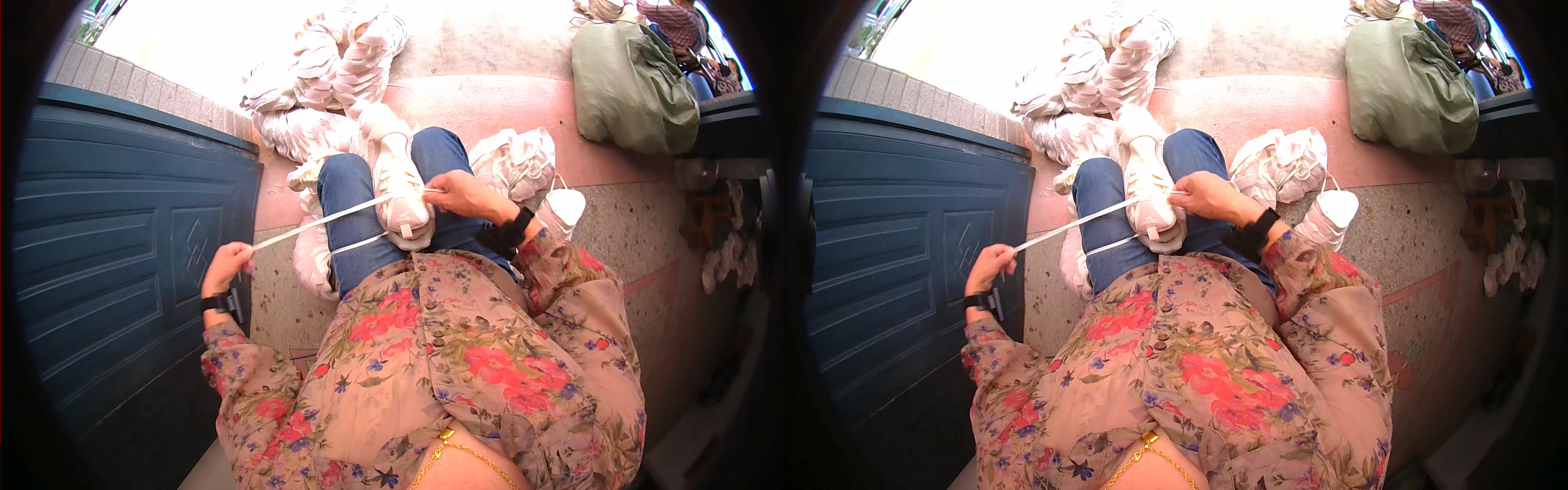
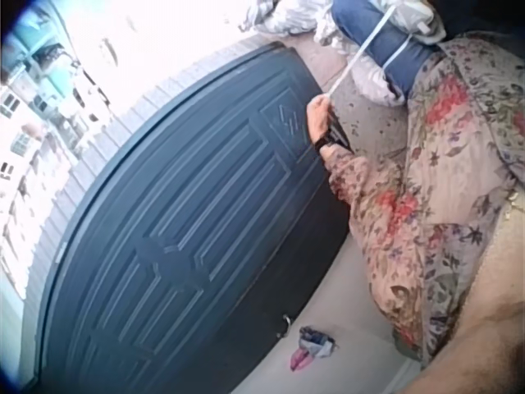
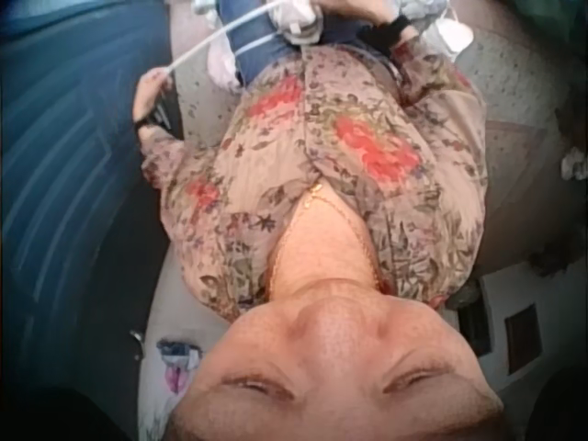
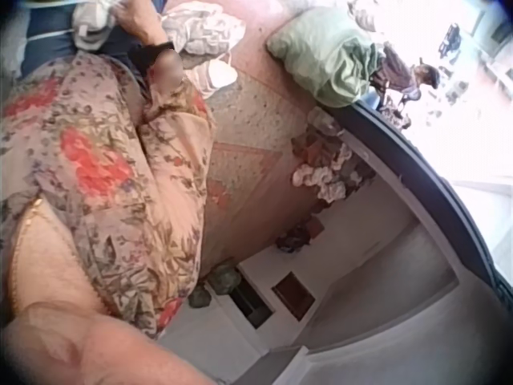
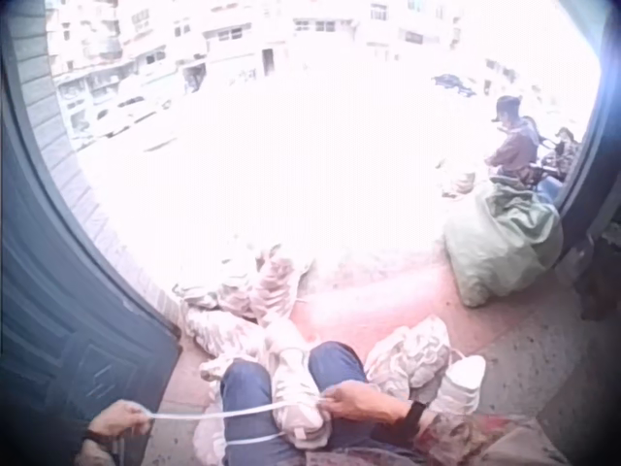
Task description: Lacing white athletic shoes.
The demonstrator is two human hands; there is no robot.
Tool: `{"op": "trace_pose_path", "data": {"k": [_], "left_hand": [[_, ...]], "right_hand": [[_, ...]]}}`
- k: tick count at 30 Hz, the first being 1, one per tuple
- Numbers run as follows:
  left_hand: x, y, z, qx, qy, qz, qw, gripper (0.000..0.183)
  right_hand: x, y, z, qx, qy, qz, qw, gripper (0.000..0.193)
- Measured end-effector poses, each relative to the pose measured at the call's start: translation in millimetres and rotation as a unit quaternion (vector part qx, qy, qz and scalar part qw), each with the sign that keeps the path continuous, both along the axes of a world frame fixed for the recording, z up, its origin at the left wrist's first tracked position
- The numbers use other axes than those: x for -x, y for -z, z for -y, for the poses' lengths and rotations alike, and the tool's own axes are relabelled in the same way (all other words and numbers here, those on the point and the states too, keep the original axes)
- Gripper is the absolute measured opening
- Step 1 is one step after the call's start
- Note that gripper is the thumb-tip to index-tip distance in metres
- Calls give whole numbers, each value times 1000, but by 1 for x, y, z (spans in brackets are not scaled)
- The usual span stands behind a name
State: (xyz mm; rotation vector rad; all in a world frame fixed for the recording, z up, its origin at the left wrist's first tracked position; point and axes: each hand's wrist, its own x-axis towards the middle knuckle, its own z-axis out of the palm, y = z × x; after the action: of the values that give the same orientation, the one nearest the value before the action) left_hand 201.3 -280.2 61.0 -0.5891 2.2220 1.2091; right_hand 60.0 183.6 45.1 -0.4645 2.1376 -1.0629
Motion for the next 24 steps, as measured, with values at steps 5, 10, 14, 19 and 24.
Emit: {"op": "trace_pose_path", "data": {"k": [5, 10, 14, 19, 24], "left_hand": [[55, 8, -115, 154, 94, -339, 923, 14], [55, -4, -247, 143, 353, -436, 815, 32], [51, 23, -277, 322, 415, -457, 718, 30], [52, 14, -285, 348, 438, -401, 725, 32], [52, 12, -282, 346, 466, -369, 726, 31]], "right_hand": [[-24, -3, -14, 14, -16, -91, 996, 26], [-26, -9, -14, -3, 14, -152, 988, 24], [-23, -6, -19, -22, -24, -157, 987, 24], [-18, 10, -16, -63, 25, -326, 943, 17], [-10, 15, 17, 87, -7, -361, 929, 21]]}}
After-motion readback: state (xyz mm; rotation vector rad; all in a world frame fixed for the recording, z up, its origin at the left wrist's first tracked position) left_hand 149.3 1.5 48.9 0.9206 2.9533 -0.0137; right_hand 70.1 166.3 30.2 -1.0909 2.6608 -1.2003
